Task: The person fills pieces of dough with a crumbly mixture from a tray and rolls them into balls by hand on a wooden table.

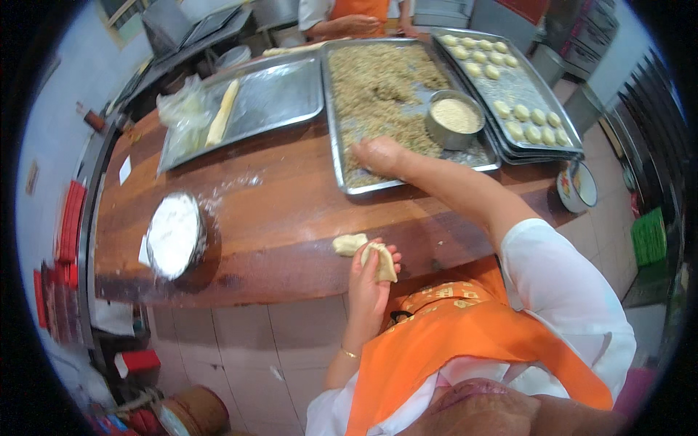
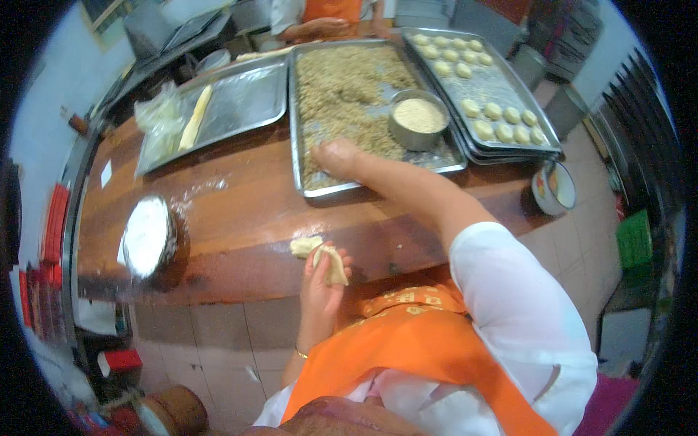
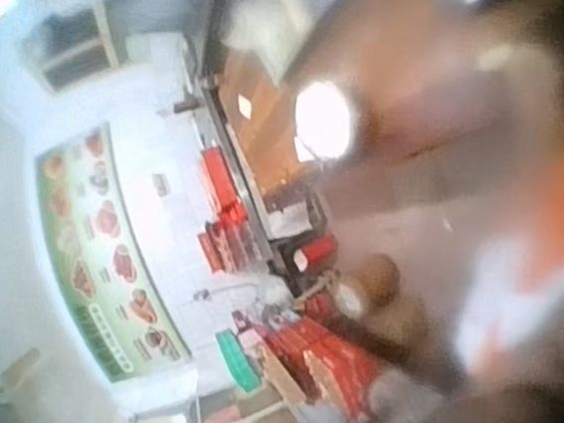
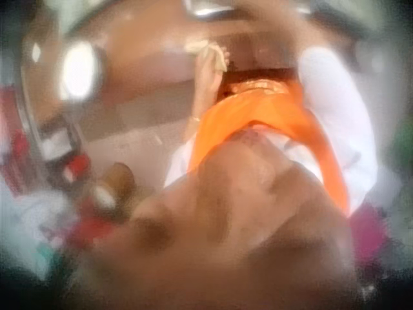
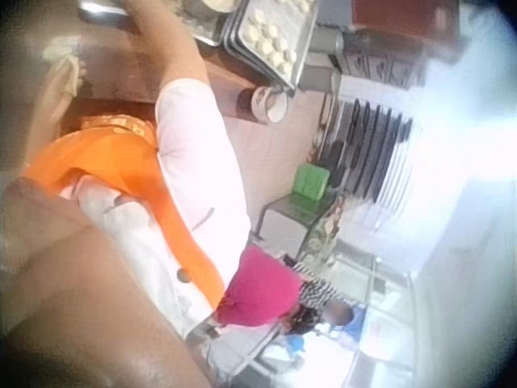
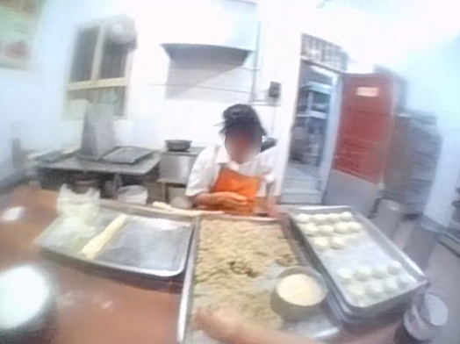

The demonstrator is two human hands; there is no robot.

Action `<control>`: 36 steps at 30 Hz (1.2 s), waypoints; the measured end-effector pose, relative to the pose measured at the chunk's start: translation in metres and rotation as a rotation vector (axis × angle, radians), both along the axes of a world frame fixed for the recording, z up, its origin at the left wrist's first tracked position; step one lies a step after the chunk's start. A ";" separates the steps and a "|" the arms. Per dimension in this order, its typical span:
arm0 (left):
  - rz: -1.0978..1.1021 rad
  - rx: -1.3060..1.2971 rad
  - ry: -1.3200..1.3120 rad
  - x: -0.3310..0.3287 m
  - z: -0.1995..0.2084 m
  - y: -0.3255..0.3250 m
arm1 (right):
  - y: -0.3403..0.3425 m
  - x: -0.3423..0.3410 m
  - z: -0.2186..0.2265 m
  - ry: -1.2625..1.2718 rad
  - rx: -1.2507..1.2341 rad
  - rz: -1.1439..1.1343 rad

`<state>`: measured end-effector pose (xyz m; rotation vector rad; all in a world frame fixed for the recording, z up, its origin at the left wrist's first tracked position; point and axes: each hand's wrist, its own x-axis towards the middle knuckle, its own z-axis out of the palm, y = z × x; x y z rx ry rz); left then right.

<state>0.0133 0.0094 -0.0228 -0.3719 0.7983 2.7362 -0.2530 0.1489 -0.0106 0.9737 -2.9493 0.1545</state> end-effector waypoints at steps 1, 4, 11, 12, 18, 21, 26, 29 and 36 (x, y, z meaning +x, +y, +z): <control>0.005 0.004 0.014 0.000 0.000 -0.001 | 0.002 -0.002 0.001 -0.015 -0.015 -0.011; -0.030 -0.009 0.014 0.001 0.006 0.000 | 0.023 -0.010 0.000 -0.073 -0.199 -0.195; -0.061 0.030 0.040 0.003 -0.001 0.003 | 0.058 -0.011 0.013 -0.842 -1.378 -0.698; -0.063 0.046 0.045 0.002 -0.001 0.004 | 0.067 -0.005 0.022 -1.007 -1.362 -0.495; -0.090 0.007 0.043 0.001 0.002 0.013 | 0.064 0.009 0.019 -0.358 -0.904 -0.401; -0.099 0.030 0.039 0.004 0.002 0.015 | 0.064 0.017 0.024 -0.274 -0.852 -0.443; -0.149 -0.001 0.025 0.005 0.005 0.029 | 0.102 -0.003 -0.002 -0.468 -1.214 -0.521; -0.124 0.006 0.026 0.009 0.001 0.020 | 0.077 0.017 0.020 -0.542 -1.137 -0.408; -0.160 -0.015 0.019 0.009 0.003 0.027 | 0.083 0.038 0.032 -0.288 -0.738 -0.423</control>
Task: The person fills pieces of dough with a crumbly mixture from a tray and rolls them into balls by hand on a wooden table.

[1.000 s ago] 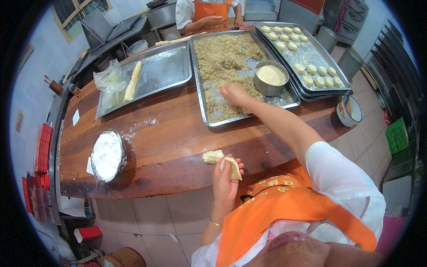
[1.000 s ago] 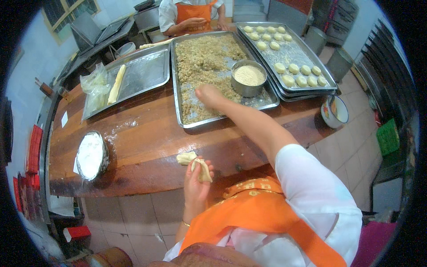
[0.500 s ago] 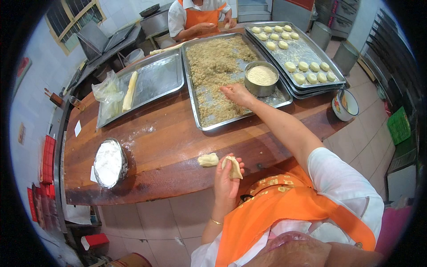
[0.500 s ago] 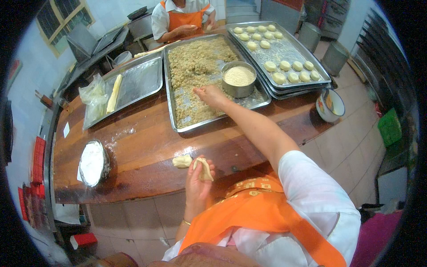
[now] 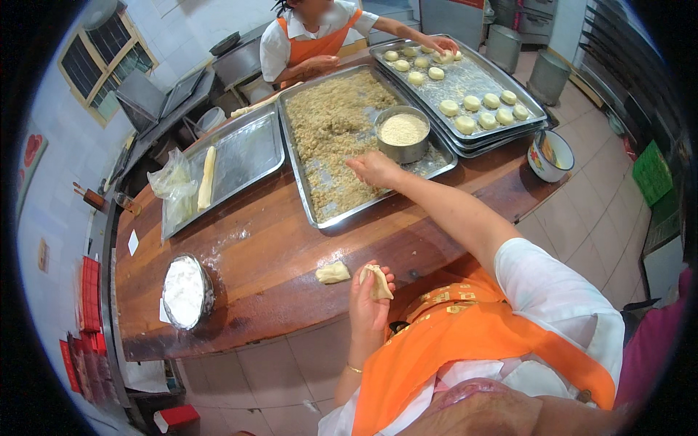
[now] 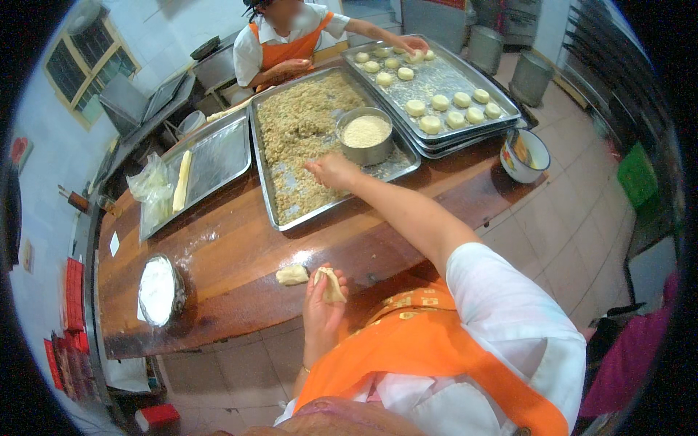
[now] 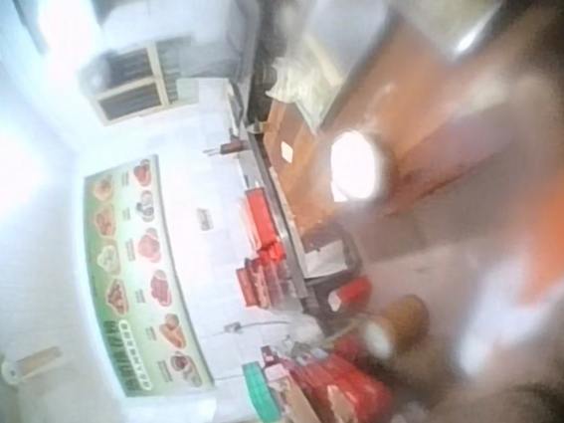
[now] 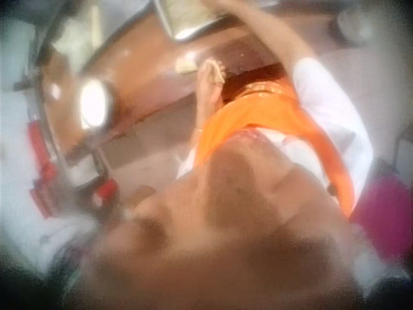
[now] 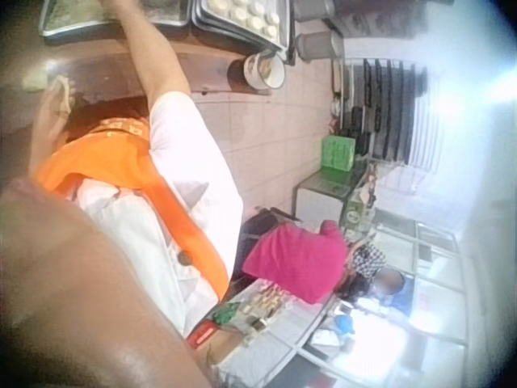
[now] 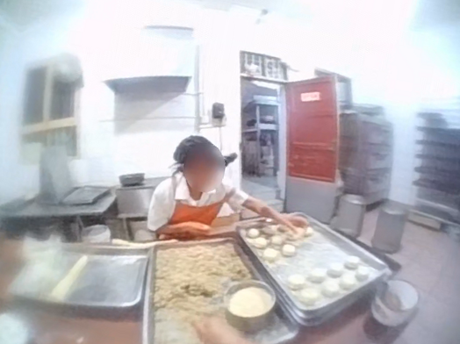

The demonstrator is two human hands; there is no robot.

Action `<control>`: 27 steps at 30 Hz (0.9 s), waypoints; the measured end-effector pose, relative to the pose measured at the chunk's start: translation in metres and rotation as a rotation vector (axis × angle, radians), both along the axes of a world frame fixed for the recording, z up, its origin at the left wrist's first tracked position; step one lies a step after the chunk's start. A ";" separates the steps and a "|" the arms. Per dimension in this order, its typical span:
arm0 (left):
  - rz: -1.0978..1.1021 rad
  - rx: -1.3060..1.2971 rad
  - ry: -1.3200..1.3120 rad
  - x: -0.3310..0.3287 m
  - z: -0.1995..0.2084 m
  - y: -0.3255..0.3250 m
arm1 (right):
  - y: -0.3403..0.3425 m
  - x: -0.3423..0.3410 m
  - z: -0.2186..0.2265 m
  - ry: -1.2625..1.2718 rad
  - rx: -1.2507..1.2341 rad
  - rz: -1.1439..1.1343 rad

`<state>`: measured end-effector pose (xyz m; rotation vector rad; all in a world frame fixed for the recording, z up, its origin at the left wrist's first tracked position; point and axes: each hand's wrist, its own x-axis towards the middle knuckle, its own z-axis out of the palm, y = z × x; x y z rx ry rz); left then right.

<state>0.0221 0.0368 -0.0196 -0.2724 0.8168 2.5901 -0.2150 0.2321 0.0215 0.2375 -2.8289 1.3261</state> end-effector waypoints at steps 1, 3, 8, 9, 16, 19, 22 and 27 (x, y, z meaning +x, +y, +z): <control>-0.003 -0.009 0.001 0.000 0.001 0.000 | 0.000 0.001 -0.001 0.022 0.069 -0.023; 0.005 -0.021 0.002 0.002 0.002 -0.001 | -0.004 0.004 0.001 -0.030 -0.037 -0.039; -0.034 -0.022 0.004 -0.001 0.006 0.010 | 0.021 -0.014 -0.028 0.202 -0.118 0.100; -0.023 -0.025 0.005 0.000 0.005 0.009 | 0.014 -0.011 -0.025 0.142 -0.101 0.059; -0.003 -0.016 -0.010 0.000 0.001 0.007 | 0.009 0.003 -0.005 0.145 0.104 -0.080; -0.023 0.007 -0.004 -0.002 0.000 0.006 | 0.016 -0.003 -0.010 0.121 0.036 -0.081; -0.031 0.020 -0.001 -0.006 -0.002 0.009 | 0.027 -0.009 -0.017 -0.062 -0.551 0.039; 0.048 0.047 -0.062 -0.017 -0.002 0.009 | 0.027 -0.004 -0.004 -0.397 -1.339 -0.054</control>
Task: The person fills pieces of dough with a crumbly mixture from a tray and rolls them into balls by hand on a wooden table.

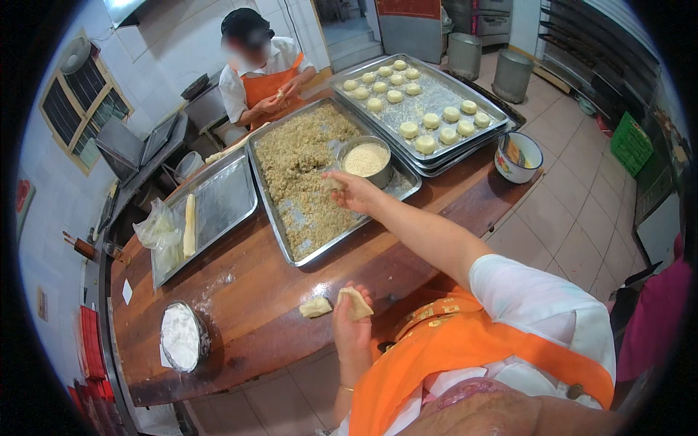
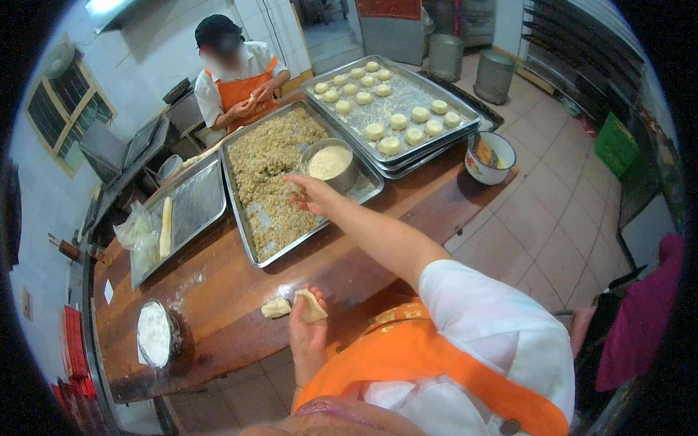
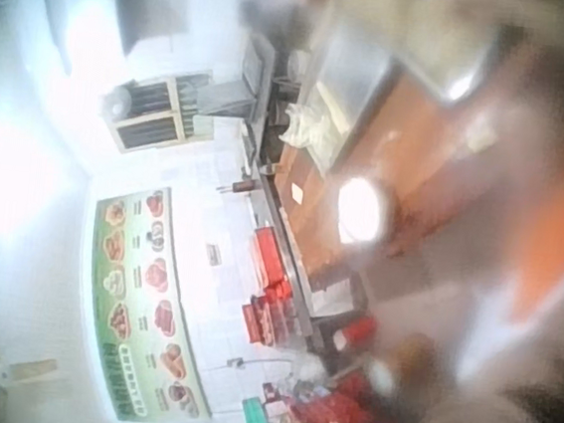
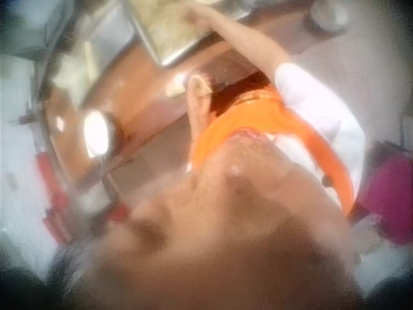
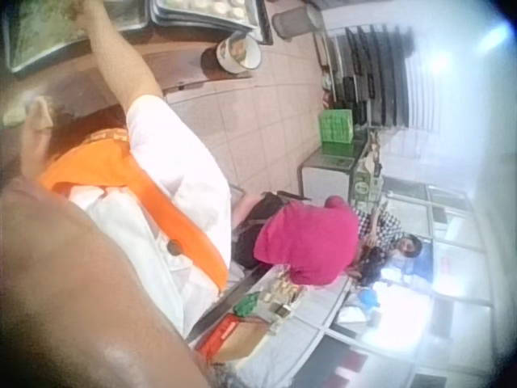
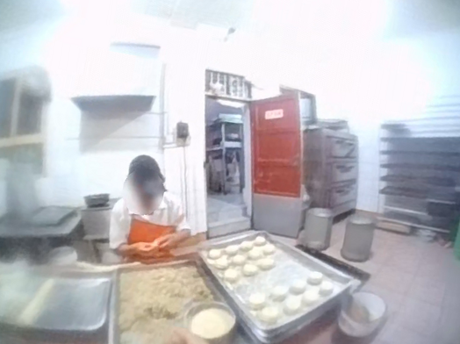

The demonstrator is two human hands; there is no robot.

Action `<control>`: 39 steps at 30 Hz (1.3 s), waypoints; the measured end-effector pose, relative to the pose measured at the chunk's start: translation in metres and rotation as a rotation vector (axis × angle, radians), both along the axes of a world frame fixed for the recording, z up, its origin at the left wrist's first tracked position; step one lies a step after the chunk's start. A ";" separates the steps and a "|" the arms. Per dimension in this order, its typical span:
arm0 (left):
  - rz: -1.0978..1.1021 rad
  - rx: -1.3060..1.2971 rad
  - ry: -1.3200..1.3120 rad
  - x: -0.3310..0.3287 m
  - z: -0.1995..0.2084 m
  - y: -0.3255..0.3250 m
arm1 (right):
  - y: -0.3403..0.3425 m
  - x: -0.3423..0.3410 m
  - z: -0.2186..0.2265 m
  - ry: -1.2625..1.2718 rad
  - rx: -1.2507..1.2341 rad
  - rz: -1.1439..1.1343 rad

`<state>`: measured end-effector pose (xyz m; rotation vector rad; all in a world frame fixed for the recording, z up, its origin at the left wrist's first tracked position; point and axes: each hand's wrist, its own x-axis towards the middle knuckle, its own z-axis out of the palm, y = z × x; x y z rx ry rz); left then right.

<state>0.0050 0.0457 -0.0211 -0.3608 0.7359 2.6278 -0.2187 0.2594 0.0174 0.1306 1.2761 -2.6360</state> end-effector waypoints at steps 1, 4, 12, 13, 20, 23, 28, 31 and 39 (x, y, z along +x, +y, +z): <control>0.027 -0.011 -0.019 -0.003 0.001 -0.002 | -0.006 0.002 0.007 -0.056 -0.159 -0.027; 0.031 -0.036 0.004 -0.012 0.004 -0.002 | -0.009 0.001 0.012 -0.110 -0.261 -0.135; 0.061 -0.041 0.123 -0.052 0.015 -0.008 | -0.029 -0.007 -0.005 0.099 0.419 -0.153; 0.041 -0.015 0.143 -0.059 0.016 -0.002 | -0.018 -0.012 -0.019 0.401 0.639 -0.282; 0.116 -0.029 0.143 -0.073 0.042 0.009 | -0.025 0.011 0.012 0.237 0.723 0.007; 0.098 -0.001 0.143 -0.074 0.047 0.016 | -0.021 0.022 0.029 0.265 0.849 0.107; 0.088 -0.027 0.153 -0.083 0.045 0.026 | -0.005 0.006 0.004 0.363 1.009 -0.109; 0.110 -0.042 0.155 -0.094 0.042 0.032 | 0.001 0.011 0.008 0.127 0.605 0.030; 0.221 0.023 0.088 -0.152 0.041 0.061 | -0.030 0.066 0.032 0.888 1.369 -0.074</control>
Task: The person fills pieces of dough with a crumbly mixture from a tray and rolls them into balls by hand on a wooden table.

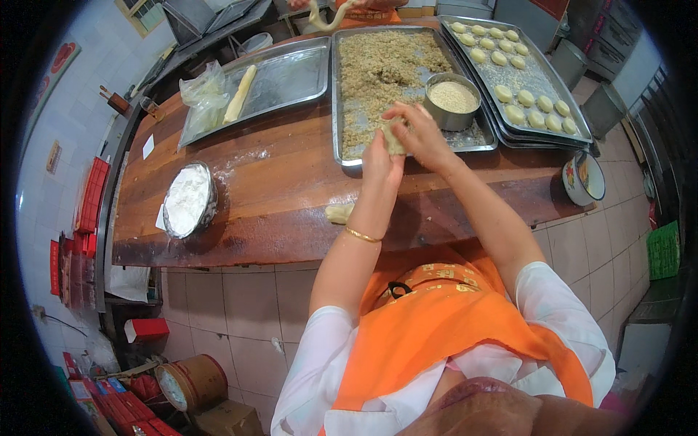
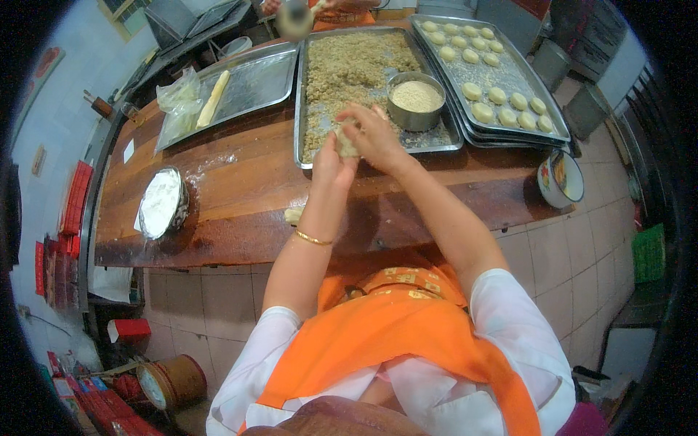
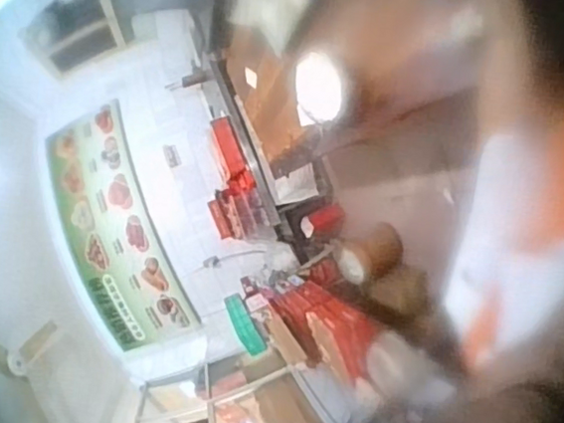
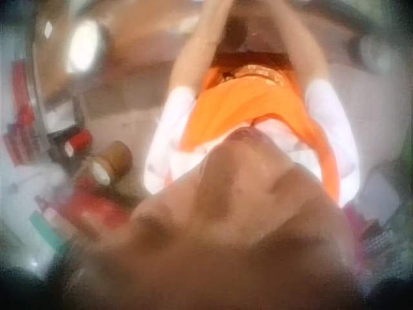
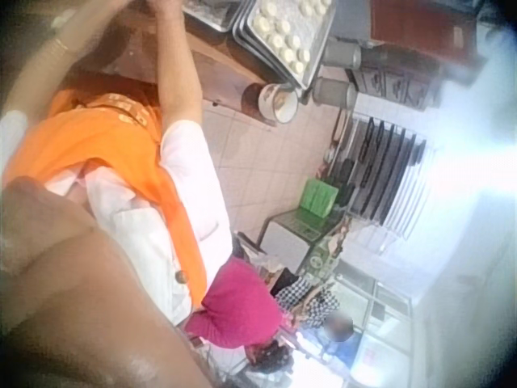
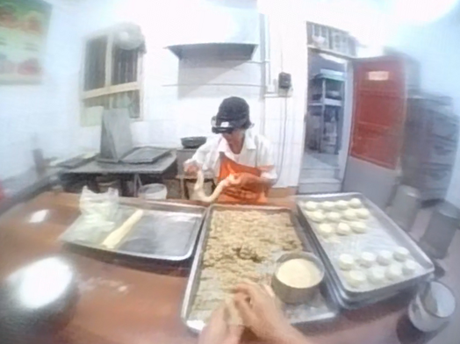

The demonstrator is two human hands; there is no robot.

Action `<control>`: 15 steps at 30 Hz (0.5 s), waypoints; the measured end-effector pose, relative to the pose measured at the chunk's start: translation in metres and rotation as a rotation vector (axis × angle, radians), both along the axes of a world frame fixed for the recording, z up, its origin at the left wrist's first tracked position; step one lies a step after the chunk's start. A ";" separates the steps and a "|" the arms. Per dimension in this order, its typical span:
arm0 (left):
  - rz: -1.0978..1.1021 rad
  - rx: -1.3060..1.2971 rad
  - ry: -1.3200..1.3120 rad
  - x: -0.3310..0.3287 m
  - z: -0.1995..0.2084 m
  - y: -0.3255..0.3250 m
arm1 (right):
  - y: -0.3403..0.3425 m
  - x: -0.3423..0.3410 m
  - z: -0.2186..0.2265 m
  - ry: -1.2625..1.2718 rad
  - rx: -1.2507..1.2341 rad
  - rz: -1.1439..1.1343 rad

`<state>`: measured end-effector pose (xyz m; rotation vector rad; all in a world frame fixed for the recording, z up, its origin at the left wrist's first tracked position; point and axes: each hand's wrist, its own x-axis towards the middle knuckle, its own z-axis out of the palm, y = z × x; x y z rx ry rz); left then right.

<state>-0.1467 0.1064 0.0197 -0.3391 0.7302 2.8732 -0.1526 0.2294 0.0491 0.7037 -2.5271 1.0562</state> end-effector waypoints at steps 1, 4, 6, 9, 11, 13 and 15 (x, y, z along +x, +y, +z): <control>0.000 0.034 0.013 -0.006 -0.003 0.003 | -0.003 0.002 -0.007 0.038 0.045 -0.020; -0.009 0.107 0.016 -0.011 -0.006 0.012 | -0.006 0.005 -0.019 0.142 0.154 -0.106; 0.006 0.126 -0.011 -0.011 -0.008 0.010 | 0.000 0.012 0.001 0.123 0.227 -0.081; -0.014 0.082 0.038 -0.010 -0.010 0.007 | 0.002 0.016 0.015 -0.058 -0.015 -0.039; -0.014 0.012 0.067 -0.009 -0.012 0.009 | 0.001 0.016 0.015 -0.114 -0.176 -0.025; 0.007 -0.034 0.107 -0.008 -0.013 0.008 | 0.000 0.020 0.011 -0.057 -0.219 -0.030; 0.034 -0.068 0.149 -0.002 -0.012 0.006 | 0.001 0.025 0.008 0.016 -0.225 -0.028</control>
